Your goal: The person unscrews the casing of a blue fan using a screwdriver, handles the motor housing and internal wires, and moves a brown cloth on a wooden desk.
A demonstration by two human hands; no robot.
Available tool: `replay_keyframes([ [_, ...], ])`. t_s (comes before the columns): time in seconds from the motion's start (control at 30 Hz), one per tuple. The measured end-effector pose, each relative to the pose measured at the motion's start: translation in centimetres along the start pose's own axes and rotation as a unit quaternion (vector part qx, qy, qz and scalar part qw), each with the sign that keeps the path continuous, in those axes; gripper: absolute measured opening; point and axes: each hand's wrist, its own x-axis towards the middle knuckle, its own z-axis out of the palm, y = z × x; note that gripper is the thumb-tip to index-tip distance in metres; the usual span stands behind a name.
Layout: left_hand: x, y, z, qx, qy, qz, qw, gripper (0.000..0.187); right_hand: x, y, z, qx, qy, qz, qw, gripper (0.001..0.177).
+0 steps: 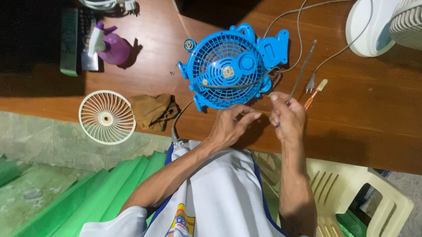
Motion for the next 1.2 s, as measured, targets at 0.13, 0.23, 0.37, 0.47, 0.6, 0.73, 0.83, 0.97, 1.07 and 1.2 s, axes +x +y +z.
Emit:
replay_keyframes([
  [0.13, 2.6, -4.5, 5.7, -0.216, 0.011, -0.104, 0.971, 0.026, 3.2, 1.3, -2.8, -0.006, 0.009, 0.005, 1.000, 0.018],
  [0.23, 5.0, -7.8, 8.6, -0.341, 0.033, -0.184, 0.921, 0.029, 5.6, 2.3, -3.8, -0.022, 0.004, 0.004, 1.000, 0.019],
  [0.37, 7.7, -10.6, 11.2, -0.404, 0.044, -0.262, 0.875, 0.032, 8.0, 3.5, -4.3, -0.071, -0.023, -0.004, 0.997, 0.020],
  [0.47, 8.7, -11.8, 12.5, -0.433, 0.050, -0.290, 0.852, 0.038, 8.7, 4.1, -4.7, -0.089, -0.033, -0.007, 0.995, 0.020],
  [0.6, 9.7, -12.7, 13.7, -0.465, 0.068, -0.309, 0.827, 0.043, 9.7, 4.3, -5.1, -0.094, -0.054, -0.018, 0.994, 0.019],
  [0.73, 10.4, -13.4, 14.5, -0.484, 0.078, -0.295, 0.820, 0.044, 10.0, 4.4, -5.2, -0.124, -0.061, -0.034, 0.990, 0.020],
  [0.83, 10.8, -13.6, 14.7, -0.480, 0.074, -0.290, 0.825, 0.046, 10.2, 4.3, -5.3, -0.149, -0.073, -0.043, 0.985, 0.021],
  [0.97, 10.9, -13.6, 15.0, -0.492, 0.088, -0.295, 0.814, 0.047, 9.9, 4.0, -4.9, -0.173, -0.066, -0.052, 0.981, 0.021],
  [1.07, 10.8, -13.5, 15.0, -0.502, 0.088, -0.291, 0.809, 0.049, 9.4, 3.3, -4.4, -0.191, -0.061, -0.053, 0.978, 0.020],
  [1.2, 11.0, -13.5, 15.0, -0.525, 0.081, -0.270, 0.803, 0.052, 9.3, 2.7, -4.0, -0.232, -0.048, -0.059, 0.970, 0.018],
])
